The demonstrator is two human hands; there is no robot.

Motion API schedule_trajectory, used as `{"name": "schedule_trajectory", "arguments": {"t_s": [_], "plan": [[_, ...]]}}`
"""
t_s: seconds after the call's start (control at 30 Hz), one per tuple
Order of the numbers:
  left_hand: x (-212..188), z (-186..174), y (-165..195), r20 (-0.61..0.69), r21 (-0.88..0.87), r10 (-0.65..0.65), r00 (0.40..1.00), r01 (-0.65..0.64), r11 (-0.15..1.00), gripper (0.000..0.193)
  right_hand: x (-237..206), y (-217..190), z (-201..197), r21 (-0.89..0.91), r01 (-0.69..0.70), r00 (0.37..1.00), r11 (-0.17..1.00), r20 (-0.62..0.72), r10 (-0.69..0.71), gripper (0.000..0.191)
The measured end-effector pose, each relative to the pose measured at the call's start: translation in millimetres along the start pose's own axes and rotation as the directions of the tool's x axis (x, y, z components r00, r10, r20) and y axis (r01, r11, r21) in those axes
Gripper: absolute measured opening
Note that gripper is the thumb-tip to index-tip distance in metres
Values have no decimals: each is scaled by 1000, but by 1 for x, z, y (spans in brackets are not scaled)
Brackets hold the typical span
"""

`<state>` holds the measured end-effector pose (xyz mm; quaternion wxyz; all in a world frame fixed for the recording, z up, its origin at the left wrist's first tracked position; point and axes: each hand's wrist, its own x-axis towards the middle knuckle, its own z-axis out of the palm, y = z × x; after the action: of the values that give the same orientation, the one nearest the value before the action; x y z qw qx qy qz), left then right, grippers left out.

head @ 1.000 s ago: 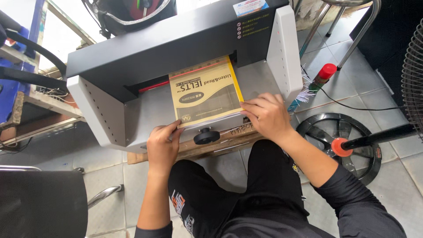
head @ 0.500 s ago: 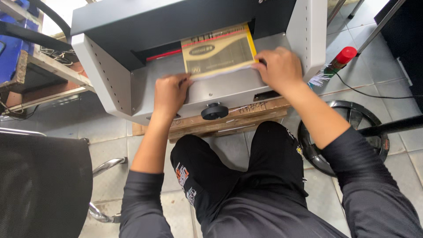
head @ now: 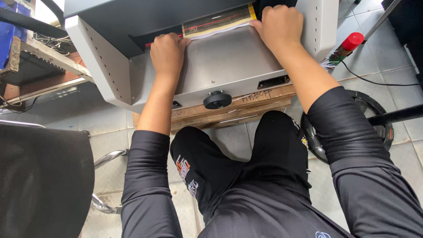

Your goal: The person gathers IELTS student books, aligns their pages, and places them into a thermal book-binding machine. They press the machine's levers to bind the books, then remove the finished copies and stack them on the table.

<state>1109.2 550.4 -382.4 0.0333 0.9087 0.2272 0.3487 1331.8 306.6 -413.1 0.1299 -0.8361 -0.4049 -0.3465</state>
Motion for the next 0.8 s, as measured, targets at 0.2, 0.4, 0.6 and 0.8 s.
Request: {"name": "schedule_trajectory", "arguments": {"t_s": [0.2,0.4,0.6,0.8], "plan": [[7,7,-3,-35,70,-12,999,14,997,43,4,5,7,-106,-38,999,994,-32,35,62],[11,19,-4,-57,112,4,998,3,994,44,3,2,11,-111,-93,995,989,-51,87,58],[8,26,-6,-44,108,-22,999,26,994,44,1,-4,-1,-7,-92,990,996,-107,91,38],[5,30,-8,-62,111,-11,998,18,994,44,-2,-12,-43,151,-93,993,984,-53,102,41]]}}
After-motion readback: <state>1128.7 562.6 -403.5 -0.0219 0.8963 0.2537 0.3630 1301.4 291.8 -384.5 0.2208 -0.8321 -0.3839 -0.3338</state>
